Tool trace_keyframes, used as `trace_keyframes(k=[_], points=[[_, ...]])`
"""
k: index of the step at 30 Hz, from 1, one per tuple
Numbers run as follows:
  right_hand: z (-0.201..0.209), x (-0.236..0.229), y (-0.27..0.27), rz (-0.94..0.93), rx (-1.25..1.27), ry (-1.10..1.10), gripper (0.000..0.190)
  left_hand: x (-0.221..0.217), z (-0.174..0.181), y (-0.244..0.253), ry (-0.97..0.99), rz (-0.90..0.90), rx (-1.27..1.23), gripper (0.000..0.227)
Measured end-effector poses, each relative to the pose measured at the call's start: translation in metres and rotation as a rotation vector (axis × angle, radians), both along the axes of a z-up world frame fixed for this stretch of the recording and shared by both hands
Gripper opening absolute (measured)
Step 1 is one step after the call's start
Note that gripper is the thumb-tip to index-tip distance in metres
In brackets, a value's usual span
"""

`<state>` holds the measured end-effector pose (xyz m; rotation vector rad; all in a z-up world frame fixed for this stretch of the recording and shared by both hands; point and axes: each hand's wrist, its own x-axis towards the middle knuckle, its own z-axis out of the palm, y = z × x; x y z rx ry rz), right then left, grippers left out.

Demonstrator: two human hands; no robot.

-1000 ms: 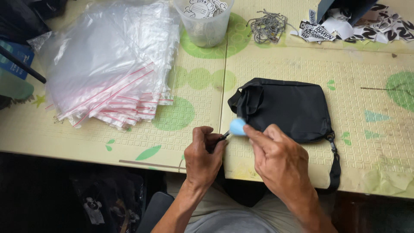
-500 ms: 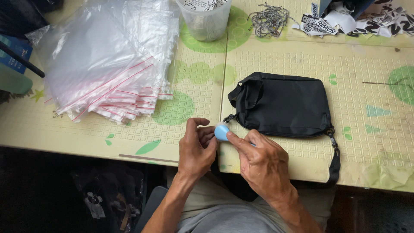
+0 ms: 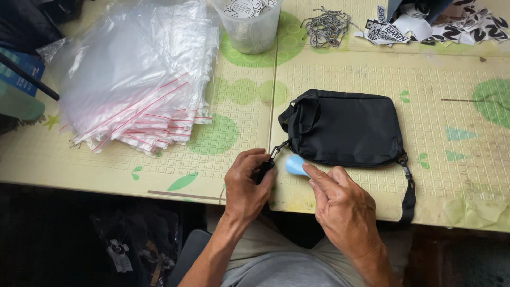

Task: The person cleans the surface of a black bag with a small brush, attaches a tag to the zipper by hand, and then places the bag into a plastic sleeve.

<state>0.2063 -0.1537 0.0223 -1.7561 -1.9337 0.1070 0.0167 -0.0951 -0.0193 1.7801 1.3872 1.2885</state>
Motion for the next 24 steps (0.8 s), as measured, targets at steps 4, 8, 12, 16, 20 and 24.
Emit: trace_keyframes(k=[4, 8, 12, 16, 20, 24], points=[[0.019, -0.013, 0.010, 0.049, 0.043, -0.044, 0.034, 0.002, -0.002, 0.000, -0.057, 0.011, -0.043, 0.021], [0.012, -0.025, 0.032, 0.087, 0.089, -0.176, 0.033, 0.000, 0.001, 0.002, -0.082, 0.047, -0.136, 0.023], [0.018, -0.019, 0.030, -0.003, 0.086, -0.125, 0.026, -0.001, 0.000, 0.005, -0.096, 0.042, -0.185, 0.023], [0.016, -0.004, 0.017, -0.010, 0.124, -0.089, 0.036, -0.004, 0.011, 0.008, -0.052, 0.010, -0.150, 0.026], [0.010, -0.013, 0.010, 0.044, 0.104, 0.010, 0.035, -0.006, 0.016, 0.012, 0.014, -0.001, -0.246, 0.030], [-0.010, -0.031, 0.021, 0.116, 0.031, 0.124, 0.032, -0.012, 0.016, 0.014, 0.013, -0.040, -0.309, 0.033]])
